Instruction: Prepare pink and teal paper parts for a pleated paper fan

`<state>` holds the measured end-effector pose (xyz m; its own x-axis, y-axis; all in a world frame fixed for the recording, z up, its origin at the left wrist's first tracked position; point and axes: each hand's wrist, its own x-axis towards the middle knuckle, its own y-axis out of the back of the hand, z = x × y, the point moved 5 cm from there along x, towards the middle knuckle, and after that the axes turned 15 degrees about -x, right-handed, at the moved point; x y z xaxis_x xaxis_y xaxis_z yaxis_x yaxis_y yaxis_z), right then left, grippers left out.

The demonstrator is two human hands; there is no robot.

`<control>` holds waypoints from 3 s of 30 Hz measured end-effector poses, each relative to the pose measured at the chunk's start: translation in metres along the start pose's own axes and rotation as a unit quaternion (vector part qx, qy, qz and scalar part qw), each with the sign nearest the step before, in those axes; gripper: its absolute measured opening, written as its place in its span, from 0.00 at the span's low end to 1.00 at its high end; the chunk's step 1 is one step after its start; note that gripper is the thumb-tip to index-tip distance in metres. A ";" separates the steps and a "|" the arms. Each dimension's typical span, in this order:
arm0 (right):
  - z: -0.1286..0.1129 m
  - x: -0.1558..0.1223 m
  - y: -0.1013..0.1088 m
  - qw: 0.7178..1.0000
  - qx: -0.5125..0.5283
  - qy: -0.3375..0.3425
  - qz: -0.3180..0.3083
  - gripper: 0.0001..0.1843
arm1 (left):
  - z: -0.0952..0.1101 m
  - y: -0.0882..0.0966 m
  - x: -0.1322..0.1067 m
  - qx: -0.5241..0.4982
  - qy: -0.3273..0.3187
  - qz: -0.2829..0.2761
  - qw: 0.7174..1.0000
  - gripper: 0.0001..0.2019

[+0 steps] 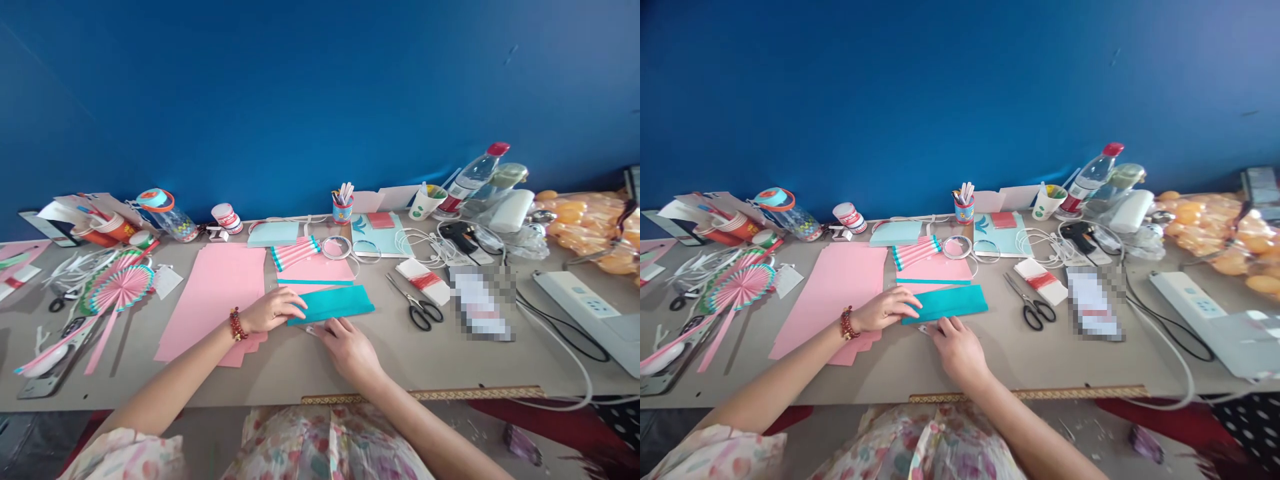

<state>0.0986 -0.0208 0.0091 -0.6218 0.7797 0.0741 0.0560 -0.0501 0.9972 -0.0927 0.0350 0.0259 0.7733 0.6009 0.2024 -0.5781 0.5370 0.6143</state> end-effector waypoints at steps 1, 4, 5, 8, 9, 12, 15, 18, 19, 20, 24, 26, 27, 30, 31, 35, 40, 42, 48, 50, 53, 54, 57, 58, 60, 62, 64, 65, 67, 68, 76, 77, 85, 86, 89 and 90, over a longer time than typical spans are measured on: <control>0.000 0.000 0.000 1.000 -0.002 0.000 -0.002 0.16 | -0.002 0.001 0.000 0.007 -0.001 -0.023 1.000 0.14; 0.000 0.000 0.001 1.000 -0.005 0.001 -0.006 0.16 | -0.008 0.004 0.000 0.007 0.023 -0.085 0.996 0.15; 0.000 0.000 0.001 1.000 -0.004 0.002 -0.006 0.16 | -0.011 0.005 0.000 0.001 0.034 -0.100 0.994 0.16; 0.000 0.001 0.002 1.000 0.001 0.004 -0.006 0.16 | -0.017 0.006 0.000 -0.020 0.052 -0.112 0.992 0.16; 0.000 0.001 0.002 1.000 0.002 0.005 -0.007 0.16 | -0.018 0.007 0.000 -0.025 0.048 -0.109 0.993 0.16; 0.000 0.001 0.001 1.000 0.002 0.006 -0.007 0.17 | -0.019 0.007 0.000 -0.033 0.025 -0.099 0.994 0.16; 0.001 0.001 -0.001 1.000 0.001 0.006 -0.007 0.17 | -0.021 0.006 -0.001 -0.032 0.023 -0.102 0.994 0.16; 0.002 0.000 -0.002 1.000 0.006 0.008 -0.002 0.17 | -0.023 0.005 -0.002 -0.025 0.037 -0.112 0.993 0.17; 0.002 0.000 -0.001 1.000 0.009 0.011 0.002 0.17 | -0.023 0.005 -0.002 -0.022 0.036 -0.114 0.993 0.17; 0.002 0.000 -0.001 1.000 0.012 0.014 0.007 0.18 | -0.023 0.004 -0.002 -0.019 0.033 -0.115 0.993 0.18; 0.003 0.001 0.001 0.999 0.020 0.022 0.018 0.18 | -0.023 0.004 -0.003 -0.004 0.036 -0.122 0.992 0.20; 0.001 0.001 0.002 1.000 0.016 0.022 0.014 0.17 | -0.023 0.004 -0.003 -0.003 0.041 -0.123 0.992 0.21; 0.000 0.002 0.002 1.000 0.012 0.022 0.012 0.16 | -0.022 0.004 -0.003 -0.006 0.039 -0.122 0.992 0.21; -0.002 0.004 0.001 1.000 0.011 0.026 0.005 0.17 | -0.021 0.004 -0.003 -0.016 0.034 -0.117 0.992 0.22; -0.003 0.004 0.001 1.000 0.012 0.028 0.004 0.18 | -0.021 0.005 -0.003 -0.020 0.036 -0.115 0.992 0.22; -0.003 0.006 0.001 1.000 0.006 0.029 -0.005 0.18 | -0.022 0.005 -0.003 -0.034 0.051 -0.106 0.992 0.24; -0.006 0.005 0.003 0.999 0.013 0.041 -0.007 0.17 | -0.021 0.005 -0.003 -0.029 0.043 -0.111 0.993 0.23; -0.012 0.003 0.005 0.998 0.021 0.052 -0.005 0.17 | -0.021 0.005 -0.003 -0.029 0.038 -0.109 0.993 0.22; -0.009 -0.009 0.014 0.994 0.070 0.081 0.031 0.20 | -0.017 0.007 -0.001 -0.033 0.042 -0.095 0.994 0.17; 0.016 -0.015 0.020 0.993 0.083 0.047 0.068 0.23 | -0.012 0.008 -0.001 -0.028 0.037 -0.088 0.995 0.16; 0.078 -0.026 0.029 0.985 0.028 -0.104 0.134 0.24 | -0.004 0.008 -0.001 -0.014 0.028 -0.056 0.998 0.12; 0.100 -0.030 0.030 0.977 0.002 -0.158 0.145 0.23 | -0.001 0.007 0.000 -0.005 0.031 -0.035 0.999 0.11; 0.143 -0.036 0.027 0.962 -0.070 -0.224 0.142 0.22 | 0.004 -0.001 -0.001 0.042 0.060 0.033 0.997 0.13; 0.151 -0.035 0.024 0.961 -0.086 -0.225 0.132 0.22 | 0.005 -0.006 -0.001 0.064 0.072 0.049 0.994 0.16; 0.159 -0.032 0.018 0.963 -0.114 -0.220 0.109 0.22 | 0.008 -0.015 -0.001 0.103 0.095 0.072 0.988 0.16; 0.161 -0.028 0.014 0.964 -0.136 -0.213 0.088 0.22 | 0.012 -0.023 -0.001 0.125 0.114 0.089 0.982 0.11; 0.156 -0.024 0.014 0.964 -0.143 -0.207 0.086 0.22 | 0.016 -0.028 -0.001 0.137 0.121 0.100 0.978 0.06; 0.152 -0.022 0.017 0.966 -0.134 -0.200 0.096 0.21 | 0.018 -0.029 -0.002 0.139 0.122 0.102 0.977 0.04; 0.139 -0.017 0.024 0.976 -0.092 -0.160 0.118 0.20 | 0.020 -0.030 -0.003 0.138 0.120 0.106 0.977 0.03; 0.129 -0.014 0.027 0.982 -0.064 -0.125 0.122 0.19 | 0.021 -0.030 -0.004 0.135 0.121 0.110 0.977 0.03; 0.086 -0.004 0.019 0.999 0.026 0.018 0.013 0.12 | 0.023 -0.032 -0.012 0.097 0.145 0.150 0.973 0.07; 0.086 -0.004 0.017 0.999 0.032 0.020 0.012 0.10 | 0.023 -0.032 -0.013 0.093 0.149 0.153 0.973 0.08; 0.090 0.004 0.019 0.996 0.077 0.036 -0.003 0.05 | 0.025 -0.025 -0.013 0.081 0.170 0.142 0.972 0.05; 0.091 0.006 0.021 0.996 0.079 0.035 -0.009 0.05 | 0.025 -0.024 -0.013 0.081 0.175 0.140 0.971 0.05; 0.093 0.012 0.024 0.995 0.093 0.029 -0.022 0.04 | 0.025 -0.022 -0.012 0.086 0.193 0.138 0.968 0.06; 0.093 0.012 0.025 0.994 0.102 0.028 -0.022 0.04 | 0.025 -0.022 -0.012 0.088 0.198 0.139 0.966 0.06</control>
<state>0.1651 0.0457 0.0335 -0.6689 0.7425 0.0360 0.1807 0.1155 0.9767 -0.0833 0.0013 0.0292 0.4139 0.9058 0.0910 -0.6685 0.2345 0.7057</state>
